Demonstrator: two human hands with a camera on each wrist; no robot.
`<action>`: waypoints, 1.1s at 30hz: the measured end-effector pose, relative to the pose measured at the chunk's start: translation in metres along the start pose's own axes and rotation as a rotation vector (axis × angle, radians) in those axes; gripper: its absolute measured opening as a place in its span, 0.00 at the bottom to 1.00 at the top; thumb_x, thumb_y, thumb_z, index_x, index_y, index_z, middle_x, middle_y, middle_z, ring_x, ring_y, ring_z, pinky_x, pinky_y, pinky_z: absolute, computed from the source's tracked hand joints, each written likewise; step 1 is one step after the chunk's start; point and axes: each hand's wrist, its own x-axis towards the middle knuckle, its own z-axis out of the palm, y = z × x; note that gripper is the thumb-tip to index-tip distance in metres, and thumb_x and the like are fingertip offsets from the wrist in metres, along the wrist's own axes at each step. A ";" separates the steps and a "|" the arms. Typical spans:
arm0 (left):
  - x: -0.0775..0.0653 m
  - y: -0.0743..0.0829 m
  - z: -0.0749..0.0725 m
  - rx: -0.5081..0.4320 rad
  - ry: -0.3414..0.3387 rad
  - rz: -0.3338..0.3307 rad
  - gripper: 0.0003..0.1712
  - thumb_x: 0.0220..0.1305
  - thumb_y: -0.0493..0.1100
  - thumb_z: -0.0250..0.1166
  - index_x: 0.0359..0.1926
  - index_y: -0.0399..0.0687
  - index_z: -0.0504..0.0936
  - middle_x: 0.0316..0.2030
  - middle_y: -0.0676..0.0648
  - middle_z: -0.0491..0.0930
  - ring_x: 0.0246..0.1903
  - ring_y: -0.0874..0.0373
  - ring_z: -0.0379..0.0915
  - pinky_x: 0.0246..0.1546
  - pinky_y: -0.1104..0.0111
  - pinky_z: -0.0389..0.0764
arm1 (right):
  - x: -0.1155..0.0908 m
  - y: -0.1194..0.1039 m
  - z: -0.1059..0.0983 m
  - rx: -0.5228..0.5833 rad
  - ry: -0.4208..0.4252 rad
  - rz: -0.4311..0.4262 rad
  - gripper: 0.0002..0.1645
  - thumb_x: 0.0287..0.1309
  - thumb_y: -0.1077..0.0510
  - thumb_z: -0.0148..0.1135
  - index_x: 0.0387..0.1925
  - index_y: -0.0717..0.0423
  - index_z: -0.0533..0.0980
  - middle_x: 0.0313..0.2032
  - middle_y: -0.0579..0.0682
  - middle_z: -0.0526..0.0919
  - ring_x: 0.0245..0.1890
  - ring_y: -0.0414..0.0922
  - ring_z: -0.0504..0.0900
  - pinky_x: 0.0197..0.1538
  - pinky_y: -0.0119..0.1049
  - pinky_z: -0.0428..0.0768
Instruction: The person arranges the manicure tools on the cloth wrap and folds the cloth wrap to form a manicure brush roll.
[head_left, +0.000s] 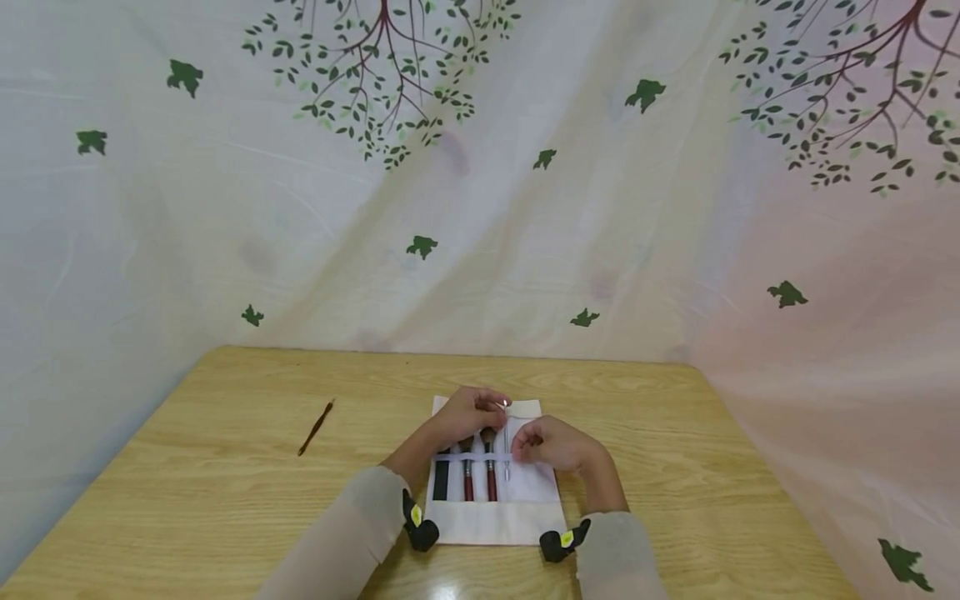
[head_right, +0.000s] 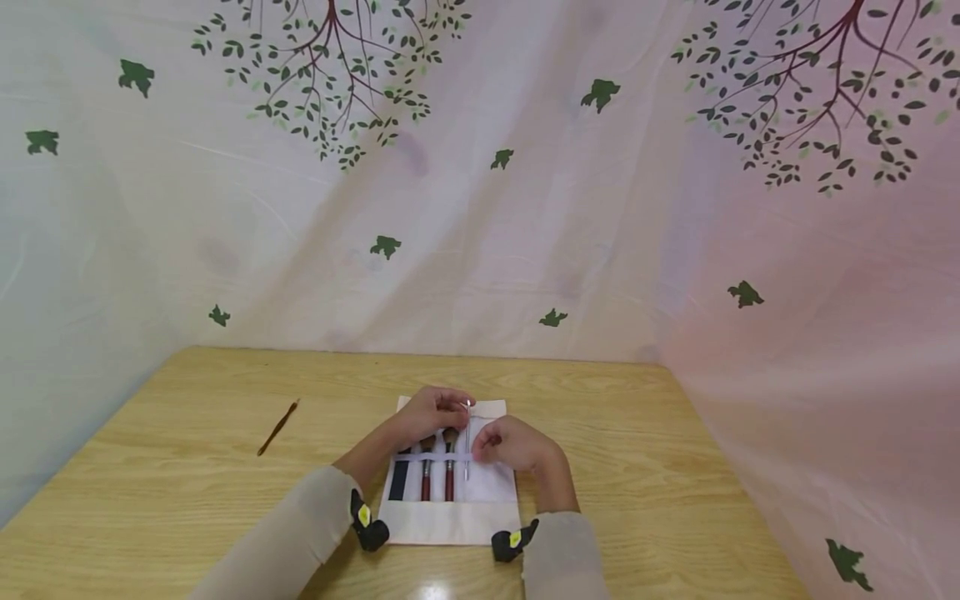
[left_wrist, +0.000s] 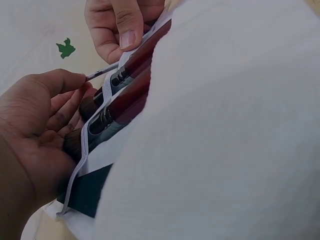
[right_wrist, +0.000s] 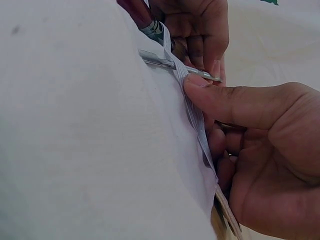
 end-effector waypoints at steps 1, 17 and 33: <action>0.000 0.000 0.000 0.010 -0.007 0.004 0.18 0.69 0.37 0.67 0.57 0.38 0.83 0.39 0.45 0.87 0.31 0.59 0.80 0.33 0.67 0.80 | 0.000 0.000 0.000 0.002 0.001 0.001 0.06 0.65 0.70 0.61 0.34 0.62 0.82 0.32 0.47 0.81 0.35 0.44 0.74 0.42 0.39 0.72; 0.001 0.001 -0.002 0.005 -0.056 0.002 0.16 0.67 0.35 0.68 0.54 0.36 0.78 0.39 0.45 0.87 0.35 0.58 0.82 0.37 0.68 0.80 | -0.001 -0.001 0.000 -0.002 -0.002 -0.001 0.06 0.64 0.70 0.60 0.34 0.62 0.82 0.32 0.48 0.81 0.36 0.45 0.74 0.43 0.39 0.71; 0.001 -0.001 -0.009 0.188 -0.110 0.035 0.04 0.67 0.40 0.70 0.39 0.47 0.90 0.33 0.53 0.86 0.31 0.62 0.77 0.34 0.69 0.77 | -0.003 -0.003 0.000 0.001 0.013 0.015 0.05 0.64 0.70 0.61 0.35 0.62 0.82 0.33 0.48 0.81 0.37 0.45 0.74 0.44 0.39 0.71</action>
